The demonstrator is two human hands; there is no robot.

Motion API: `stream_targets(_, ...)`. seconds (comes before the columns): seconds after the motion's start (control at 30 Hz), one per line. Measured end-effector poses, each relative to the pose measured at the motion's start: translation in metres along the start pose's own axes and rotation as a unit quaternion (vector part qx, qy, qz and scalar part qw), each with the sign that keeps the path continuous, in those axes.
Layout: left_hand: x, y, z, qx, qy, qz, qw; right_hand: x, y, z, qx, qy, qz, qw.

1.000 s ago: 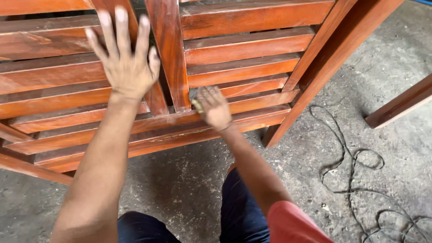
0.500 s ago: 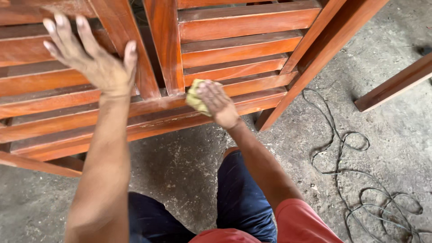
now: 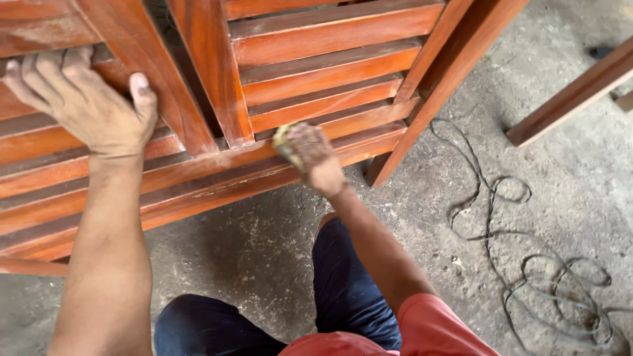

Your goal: The person sands the wooden slats and frame of a cabinet using sandpaper and a metal scraper.

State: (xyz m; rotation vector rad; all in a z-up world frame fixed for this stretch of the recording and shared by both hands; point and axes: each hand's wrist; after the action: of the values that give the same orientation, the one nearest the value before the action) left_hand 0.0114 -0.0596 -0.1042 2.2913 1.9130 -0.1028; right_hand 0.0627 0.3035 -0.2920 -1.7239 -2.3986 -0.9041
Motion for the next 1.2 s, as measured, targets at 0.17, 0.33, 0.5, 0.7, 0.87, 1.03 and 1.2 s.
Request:
stream_targets(0.17,0.003,-0.005,0.009,0.001,0.022,0.002,1.000,0.084,0.056,0.042,0.244,-0.577,-0.260,0.735)
stream_targets(0.33,-0.003,-0.006,0.022,-0.027,0.035,0.002,0.999,0.117,-0.011,0.024,0.272,-0.532,-0.111,0.794)
stream_targets(0.5,0.007,0.001,0.007,-0.023,0.029,-0.010,0.999,0.091,0.042,0.040,0.060,-0.512,-0.047,0.856)
stream_targets(0.7,0.027,0.006,-0.002,-0.021,0.064,-0.001,0.998,0.132,0.026,0.029,0.062,-0.380,0.069,0.920)
stream_targets(0.87,0.022,0.004,0.006,-0.035,0.079,0.002,0.996,0.127,0.051,0.060,0.024,-0.469,0.037,0.882)
stream_targets(1.03,0.022,0.001,0.002,-0.033,0.068,-0.028,0.997,0.128,0.034,0.022,0.090,-0.355,0.029,0.930)
stream_targets(1.2,0.013,-0.008,0.006,-0.014,0.033,-0.068,0.997,0.127,0.050,0.032,0.107,-0.412,0.003,0.905)
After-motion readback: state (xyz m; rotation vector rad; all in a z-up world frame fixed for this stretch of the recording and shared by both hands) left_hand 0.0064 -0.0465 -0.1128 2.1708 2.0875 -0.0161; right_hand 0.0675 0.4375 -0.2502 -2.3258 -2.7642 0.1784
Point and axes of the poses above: each hand's wrist, its own z-axis away from the middle knuckle, its own y-axis out of the back of the hand, x = y × z, and after that the axes turned 11 degrees about x, right-handed
